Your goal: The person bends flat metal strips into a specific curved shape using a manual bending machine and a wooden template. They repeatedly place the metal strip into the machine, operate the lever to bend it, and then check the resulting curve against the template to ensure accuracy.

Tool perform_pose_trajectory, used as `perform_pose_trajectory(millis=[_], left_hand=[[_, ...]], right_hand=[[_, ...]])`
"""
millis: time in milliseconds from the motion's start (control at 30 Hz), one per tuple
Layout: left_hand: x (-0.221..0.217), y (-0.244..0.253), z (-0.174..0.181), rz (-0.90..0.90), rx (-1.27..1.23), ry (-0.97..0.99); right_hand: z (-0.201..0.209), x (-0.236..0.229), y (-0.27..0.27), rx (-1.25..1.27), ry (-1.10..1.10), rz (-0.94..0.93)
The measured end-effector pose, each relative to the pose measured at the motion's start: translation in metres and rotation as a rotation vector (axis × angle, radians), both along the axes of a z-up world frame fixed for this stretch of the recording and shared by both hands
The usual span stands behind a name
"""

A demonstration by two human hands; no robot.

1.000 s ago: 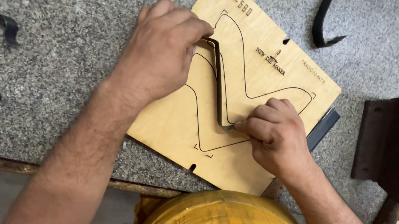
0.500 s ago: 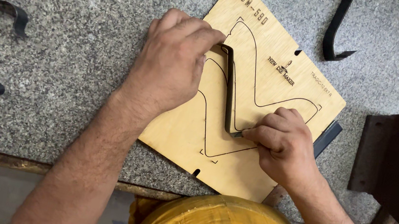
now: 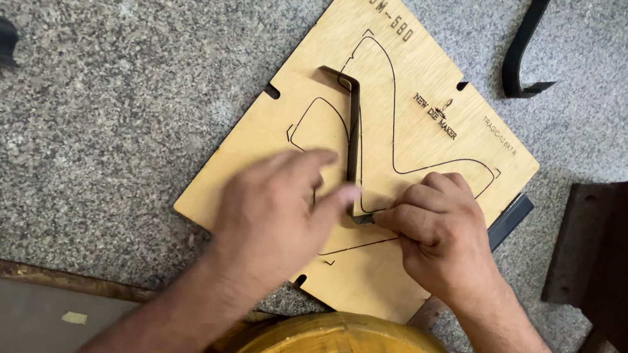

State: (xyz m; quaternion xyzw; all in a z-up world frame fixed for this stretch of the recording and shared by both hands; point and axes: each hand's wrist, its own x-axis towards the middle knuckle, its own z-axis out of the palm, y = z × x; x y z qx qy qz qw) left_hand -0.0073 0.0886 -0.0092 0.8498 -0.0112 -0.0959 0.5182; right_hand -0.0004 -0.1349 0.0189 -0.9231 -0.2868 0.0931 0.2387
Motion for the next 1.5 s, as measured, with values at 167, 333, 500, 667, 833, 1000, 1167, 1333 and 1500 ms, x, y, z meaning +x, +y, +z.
perform_pose_trajectory(millis=[167, 333, 500, 667, 833, 1000, 1167, 1333, 1500], left_hand=[[-0.010, -0.019, 0.000, 0.041, -0.072, 0.060], [-0.010, -0.026, -0.005, 0.061, -0.087, -0.011], [-0.013, -0.032, -0.009, 0.080, -0.094, 0.019], [-0.015, -0.035, -0.004, 0.100, -0.064, -0.083], [-0.012, -0.049, 0.016, 0.098, 0.035, -0.196], [-0.004, -0.090, 0.041, -0.060, 0.095, -0.396], [0.003, -0.156, 0.082, -0.244, -0.049, -0.461], [0.009, -0.267, 0.110, -0.515, -0.114, -0.531], [-0.007, -0.427, 0.140, -0.783, -0.053, -0.639]], right_hand=[[0.001, 0.000, 0.001, 0.005, 0.006, -0.002], [0.001, 0.001, -0.001, 0.008, 0.023, 0.005], [-0.001, 0.004, -0.002, 0.018, 0.003, 0.016], [0.007, -0.005, 0.003, 0.011, -0.164, 0.112], [0.034, -0.024, 0.008, -0.073, -0.287, 0.095], [0.083, -0.059, -0.019, -0.033, -0.251, -0.058], [0.136, -0.126, -0.120, 0.152, -0.354, -0.347], [0.117, -0.225, -0.284, -0.002, -0.474, -1.010], [0.105, -0.372, -0.485, -0.377, -0.456, -1.584]])
